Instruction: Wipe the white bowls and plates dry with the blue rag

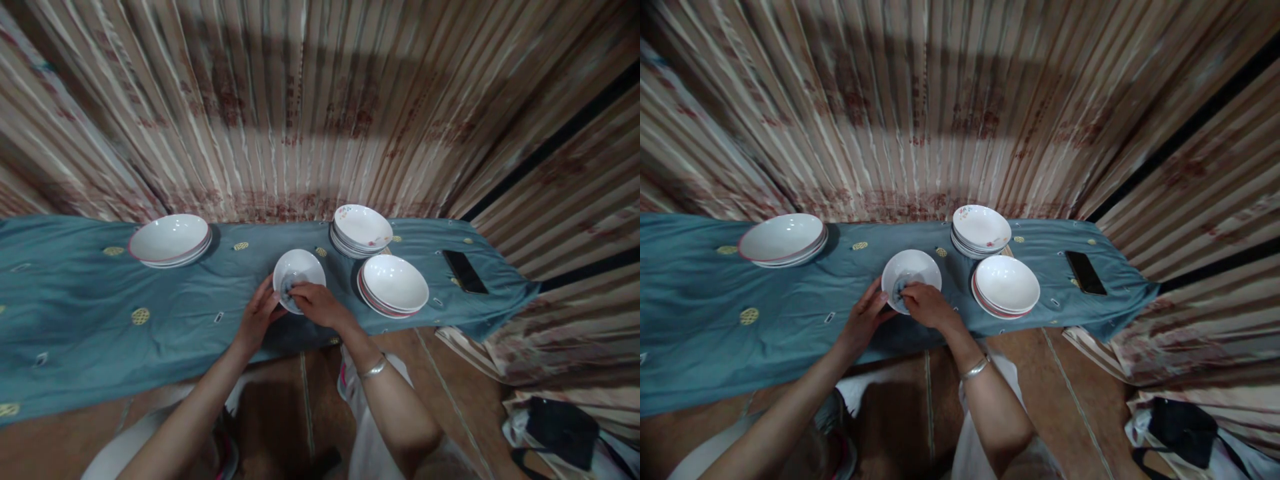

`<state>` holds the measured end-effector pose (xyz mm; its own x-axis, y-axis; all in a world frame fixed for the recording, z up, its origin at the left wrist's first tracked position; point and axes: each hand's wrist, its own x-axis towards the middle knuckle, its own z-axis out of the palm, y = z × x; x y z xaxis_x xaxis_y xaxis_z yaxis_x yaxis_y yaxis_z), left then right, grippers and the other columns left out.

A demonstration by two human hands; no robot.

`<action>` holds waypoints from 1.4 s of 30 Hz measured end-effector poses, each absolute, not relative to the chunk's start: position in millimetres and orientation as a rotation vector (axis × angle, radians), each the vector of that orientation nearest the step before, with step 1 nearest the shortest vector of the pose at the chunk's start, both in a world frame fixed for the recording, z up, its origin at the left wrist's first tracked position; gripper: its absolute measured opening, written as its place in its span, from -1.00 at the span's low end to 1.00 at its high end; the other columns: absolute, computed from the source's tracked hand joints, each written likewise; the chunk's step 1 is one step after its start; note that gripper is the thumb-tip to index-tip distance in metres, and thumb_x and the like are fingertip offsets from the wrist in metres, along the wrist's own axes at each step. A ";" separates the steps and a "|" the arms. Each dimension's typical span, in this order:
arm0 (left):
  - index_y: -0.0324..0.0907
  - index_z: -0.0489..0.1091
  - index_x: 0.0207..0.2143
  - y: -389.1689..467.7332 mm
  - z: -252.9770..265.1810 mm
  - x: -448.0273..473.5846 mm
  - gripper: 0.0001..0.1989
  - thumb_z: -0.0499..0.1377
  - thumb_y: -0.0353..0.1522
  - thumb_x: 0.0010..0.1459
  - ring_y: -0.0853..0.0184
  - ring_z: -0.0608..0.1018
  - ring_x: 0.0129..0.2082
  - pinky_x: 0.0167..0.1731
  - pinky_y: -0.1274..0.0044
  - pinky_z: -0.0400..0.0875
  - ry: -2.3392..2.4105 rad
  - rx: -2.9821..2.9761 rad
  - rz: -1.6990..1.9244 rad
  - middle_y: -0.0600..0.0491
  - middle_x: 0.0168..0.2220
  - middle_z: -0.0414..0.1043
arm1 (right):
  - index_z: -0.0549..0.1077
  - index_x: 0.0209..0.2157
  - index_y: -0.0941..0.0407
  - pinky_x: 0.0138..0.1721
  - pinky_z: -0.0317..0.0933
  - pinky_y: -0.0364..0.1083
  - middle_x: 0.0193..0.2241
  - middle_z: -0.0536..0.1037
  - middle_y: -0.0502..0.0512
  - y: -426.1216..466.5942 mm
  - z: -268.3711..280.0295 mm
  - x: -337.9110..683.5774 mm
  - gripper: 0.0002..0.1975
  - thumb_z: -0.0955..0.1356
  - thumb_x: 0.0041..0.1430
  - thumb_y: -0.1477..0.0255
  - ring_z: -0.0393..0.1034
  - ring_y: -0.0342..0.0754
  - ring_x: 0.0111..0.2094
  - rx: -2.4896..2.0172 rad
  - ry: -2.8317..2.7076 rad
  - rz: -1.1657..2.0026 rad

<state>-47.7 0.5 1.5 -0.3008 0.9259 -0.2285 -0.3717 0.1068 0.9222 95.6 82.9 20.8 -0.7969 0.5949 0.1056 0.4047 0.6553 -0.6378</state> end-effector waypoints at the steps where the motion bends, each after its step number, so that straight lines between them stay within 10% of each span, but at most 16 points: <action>1: -0.05 0.27 0.14 0.5 1.2 -47.8 -0.31 0.31 -0.14 -0.06 0.13 0.48 0.01 -0.10 0.31 0.48 1.255 0.625 1.469 -0.02 -0.01 0.47 | 0.54 -0.21 0.13 -0.09 0.28 -0.12 -0.18 0.57 0.08 82.0 19.4 95.0 -0.72 0.21 0.22 0.59 0.45 -0.08 -0.14 -0.771 -2.517 0.928; 23: -0.07 0.24 0.17 -1.2 3.2 -45.8 -0.29 0.30 -0.16 -0.04 0.08 0.44 0.08 -0.07 0.31 0.47 1.219 0.672 1.459 -0.07 0.10 0.40 | 0.30 0.16 0.17 0.29 -0.04 0.10 0.24 0.18 0.28 83.9 20.5 68.9 -0.55 0.20 0.24 0.46 0.05 0.08 0.27 -0.868 -2.097 0.769; 42: -0.09 0.40 -0.04 -1.1 0.6 -55.6 -0.52 0.24 -0.15 -0.03 0.18 0.52 -0.13 -0.27 0.42 0.48 1.081 0.439 1.507 0.01 -0.09 0.49 | 0.59 -0.37 0.10 0.04 0.25 -0.11 0.00 0.49 0.08 71.2 30.5 83.2 -0.71 0.24 0.11 0.63 0.42 -0.09 0.00 -0.625 -2.095 1.195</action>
